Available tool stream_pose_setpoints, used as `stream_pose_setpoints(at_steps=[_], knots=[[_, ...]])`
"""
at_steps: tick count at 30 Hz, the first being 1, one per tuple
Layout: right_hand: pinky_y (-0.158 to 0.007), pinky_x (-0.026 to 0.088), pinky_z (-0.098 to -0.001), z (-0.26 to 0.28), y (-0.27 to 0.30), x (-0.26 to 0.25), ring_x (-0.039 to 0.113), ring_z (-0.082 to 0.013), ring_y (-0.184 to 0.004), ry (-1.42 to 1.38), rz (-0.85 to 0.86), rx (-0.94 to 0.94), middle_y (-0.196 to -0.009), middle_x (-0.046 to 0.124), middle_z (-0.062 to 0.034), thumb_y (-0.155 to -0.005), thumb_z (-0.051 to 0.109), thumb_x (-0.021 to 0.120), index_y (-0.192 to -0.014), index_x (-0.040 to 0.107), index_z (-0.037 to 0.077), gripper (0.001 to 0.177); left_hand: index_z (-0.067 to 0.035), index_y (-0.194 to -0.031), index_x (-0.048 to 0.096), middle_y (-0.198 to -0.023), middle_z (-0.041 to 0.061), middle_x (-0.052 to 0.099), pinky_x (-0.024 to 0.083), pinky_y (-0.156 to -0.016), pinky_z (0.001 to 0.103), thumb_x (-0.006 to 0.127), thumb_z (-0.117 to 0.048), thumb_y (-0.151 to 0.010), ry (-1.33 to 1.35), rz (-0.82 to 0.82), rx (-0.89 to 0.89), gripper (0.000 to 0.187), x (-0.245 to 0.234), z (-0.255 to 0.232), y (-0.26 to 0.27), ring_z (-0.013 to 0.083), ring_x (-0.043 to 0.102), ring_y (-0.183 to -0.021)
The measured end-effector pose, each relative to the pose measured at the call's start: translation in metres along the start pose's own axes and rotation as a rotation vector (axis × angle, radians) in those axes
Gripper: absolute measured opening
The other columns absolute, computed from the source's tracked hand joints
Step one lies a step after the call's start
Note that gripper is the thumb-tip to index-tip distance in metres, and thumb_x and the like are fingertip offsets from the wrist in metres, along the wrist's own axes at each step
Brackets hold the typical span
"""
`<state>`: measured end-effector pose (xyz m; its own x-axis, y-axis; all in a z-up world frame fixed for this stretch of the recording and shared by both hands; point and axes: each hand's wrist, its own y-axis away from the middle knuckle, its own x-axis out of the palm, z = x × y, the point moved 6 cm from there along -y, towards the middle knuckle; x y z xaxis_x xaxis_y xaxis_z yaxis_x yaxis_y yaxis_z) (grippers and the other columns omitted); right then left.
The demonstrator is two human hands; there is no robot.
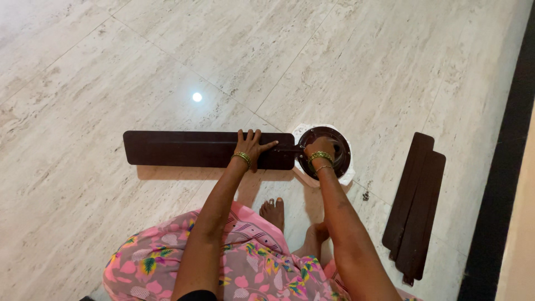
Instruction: The person sits on a tiled floor and attaches dark brown fan blades to a central fan motor housing. They use a yellow screwdriver to tighten the screws securing each blade to the motor hub.
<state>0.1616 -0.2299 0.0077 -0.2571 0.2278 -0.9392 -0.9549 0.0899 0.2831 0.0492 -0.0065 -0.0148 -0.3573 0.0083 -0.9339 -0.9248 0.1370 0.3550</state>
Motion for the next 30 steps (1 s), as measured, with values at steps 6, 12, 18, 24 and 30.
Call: stream_pose_setpoints(at_steps=[6,12,18,24,30], knots=[[-0.082,0.06,-0.0483,0.016,0.054,0.005,0.072,-0.0415,-0.1,-0.052,0.014,0.064,-0.107,0.072,-0.0244,-0.088,0.019,0.07,-0.111,0.07,0.004,0.027,-0.058,-0.157,0.011,-0.162,0.014,0.025,0.026,-0.112,0.066,0.101,-0.051,-0.05,-0.053,0.024,0.002,0.14,0.003,-0.003,-0.003,0.0369,0.026,-0.146],[-0.069,0.058,-0.0496,0.027,0.11,-0.027,0.073,-0.0385,-0.086,0.071,-0.149,-0.366,-0.095,0.075,-0.0169,-0.097,0.031,0.065,-0.11,0.066,0.006,0.028,-0.058,-0.159,0.008,-0.162,0.015,0.025,0.027,-0.112,0.065,0.1,-0.051,-0.051,-0.068,0.043,0.014,0.142,0.003,-0.001,-0.002,0.0369,0.027,-0.146],[-0.066,0.056,-0.049,-0.103,0.099,-0.026,0.072,-0.0385,-0.082,-0.227,-0.122,-0.305,-0.095,0.076,-0.0153,-0.098,0.041,0.06,-0.114,0.068,0.015,0.031,-0.057,-0.159,0.008,-0.164,0.016,0.022,0.024,-0.115,0.066,0.101,-0.046,-0.051,-0.066,0.037,-0.012,0.143,0.005,-0.002,-0.003,0.0389,0.024,-0.148],[-0.05,0.047,-0.0317,-0.264,0.064,-0.018,0.055,-0.0135,-0.058,-0.902,-0.001,0.021,-0.075,0.062,-0.0055,-0.089,0.018,0.072,-0.104,0.06,0.004,0.024,-0.05,-0.161,0.006,-0.17,0.017,0.006,0.015,-0.119,0.066,0.098,-0.039,-0.059,-0.093,0.032,-0.088,0.138,0.002,-0.019,0.001,0.0434,0.005,-0.154],[-0.041,0.032,-0.0263,-0.349,0.061,-0.031,0.042,-0.0067,-0.046,-1.026,-0.117,0.292,-0.063,0.054,0.0001,-0.087,0.026,0.082,-0.087,0.072,0.003,0.025,-0.036,-0.162,0.011,-0.17,0.017,0.005,0.013,-0.123,0.059,0.093,-0.035,-0.065,0.108,-0.049,-0.137,0.127,0.005,-0.057,0.007,0.0409,0.002,-0.157]])
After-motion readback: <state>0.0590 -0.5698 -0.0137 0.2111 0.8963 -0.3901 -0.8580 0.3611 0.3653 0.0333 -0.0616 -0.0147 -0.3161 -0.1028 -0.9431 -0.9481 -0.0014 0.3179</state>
